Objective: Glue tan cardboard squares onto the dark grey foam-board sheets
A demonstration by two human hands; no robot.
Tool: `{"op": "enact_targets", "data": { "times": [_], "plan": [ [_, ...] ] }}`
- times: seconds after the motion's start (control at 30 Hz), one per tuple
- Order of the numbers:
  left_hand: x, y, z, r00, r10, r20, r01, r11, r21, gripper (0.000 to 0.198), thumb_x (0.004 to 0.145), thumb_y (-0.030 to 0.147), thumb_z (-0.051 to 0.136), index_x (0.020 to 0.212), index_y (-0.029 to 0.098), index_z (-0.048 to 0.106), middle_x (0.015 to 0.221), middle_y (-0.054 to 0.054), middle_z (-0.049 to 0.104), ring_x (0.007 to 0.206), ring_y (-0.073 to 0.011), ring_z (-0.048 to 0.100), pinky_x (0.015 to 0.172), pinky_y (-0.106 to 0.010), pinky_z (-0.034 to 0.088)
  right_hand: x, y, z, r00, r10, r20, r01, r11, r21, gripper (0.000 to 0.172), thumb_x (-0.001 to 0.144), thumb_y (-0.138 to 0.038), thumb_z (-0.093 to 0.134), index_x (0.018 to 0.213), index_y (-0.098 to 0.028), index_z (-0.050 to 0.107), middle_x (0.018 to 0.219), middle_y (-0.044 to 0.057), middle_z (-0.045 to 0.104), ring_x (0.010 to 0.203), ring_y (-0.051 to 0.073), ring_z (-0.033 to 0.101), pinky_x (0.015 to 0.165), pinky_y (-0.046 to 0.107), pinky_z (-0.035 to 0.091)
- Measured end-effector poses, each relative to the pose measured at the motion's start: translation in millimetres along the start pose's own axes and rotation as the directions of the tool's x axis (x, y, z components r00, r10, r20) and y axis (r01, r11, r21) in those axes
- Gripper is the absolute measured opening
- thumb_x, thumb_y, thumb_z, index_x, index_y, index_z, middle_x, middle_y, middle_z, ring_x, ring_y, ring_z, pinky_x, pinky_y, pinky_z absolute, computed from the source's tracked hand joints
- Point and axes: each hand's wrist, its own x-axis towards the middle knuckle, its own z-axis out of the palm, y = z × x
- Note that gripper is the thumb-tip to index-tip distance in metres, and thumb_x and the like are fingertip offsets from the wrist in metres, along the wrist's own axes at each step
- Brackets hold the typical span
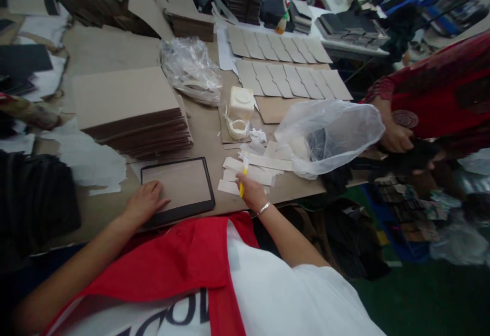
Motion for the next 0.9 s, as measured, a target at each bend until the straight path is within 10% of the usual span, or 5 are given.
{"op": "enact_targets", "data": {
  "times": [0.23, 0.6, 0.9],
  "plan": [
    [2.3, 27.9, -24.0, 0.994, -0.022, 0.104, 0.013, 0.996, 0.085, 0.021, 0.084, 0.027, 0.051, 0.095, 0.012, 0.061, 0.101, -0.014, 0.058, 0.098, -0.0286, 0.052, 0.078, -0.037, 0.043, -4.2, 24.3, 59.6, 0.972, -0.199, -0.129, 0.167, 0.961, -0.222, 0.021, 0.089, -0.019, 0.043, 0.102, -0.016, 0.060, 0.101, 0.012, 0.064, 0.094, 0.021, 0.052, 0.082, 0.032, 0.038],
    [-0.2, 43.4, -18.4, 1.000, 0.023, -0.002, -0.023, 0.995, -0.097, 0.019, 0.083, 0.020, 0.051, 0.099, 0.014, 0.060, 0.101, -0.012, 0.058, 0.097, -0.0237, 0.053, 0.085, -0.035, 0.045, 9.9, 43.0, 64.5, 0.971, -0.197, -0.132, 0.179, 0.975, -0.133, 0.027, 0.086, -0.012, 0.039, 0.102, -0.014, 0.061, 0.075, 0.008, 0.059, 0.076, 0.019, 0.049, 0.071, 0.028, 0.039],
    [40.3, 85.1, -10.5, 0.959, 0.211, -0.190, -0.273, 0.869, -0.412, 0.027, 0.084, 0.021, 0.051, 0.109, 0.017, 0.059, 0.108, -0.009, 0.059, 0.101, -0.0187, 0.055, 0.093, -0.033, 0.045, 8.6, 31.3, 68.2, 0.964, -0.245, -0.104, 0.232, 0.965, -0.124, 0.027, 0.086, -0.016, 0.042, 0.105, -0.016, 0.061, 0.082, 0.010, 0.060, 0.083, 0.021, 0.050, 0.076, 0.031, 0.042]
  ]
}}
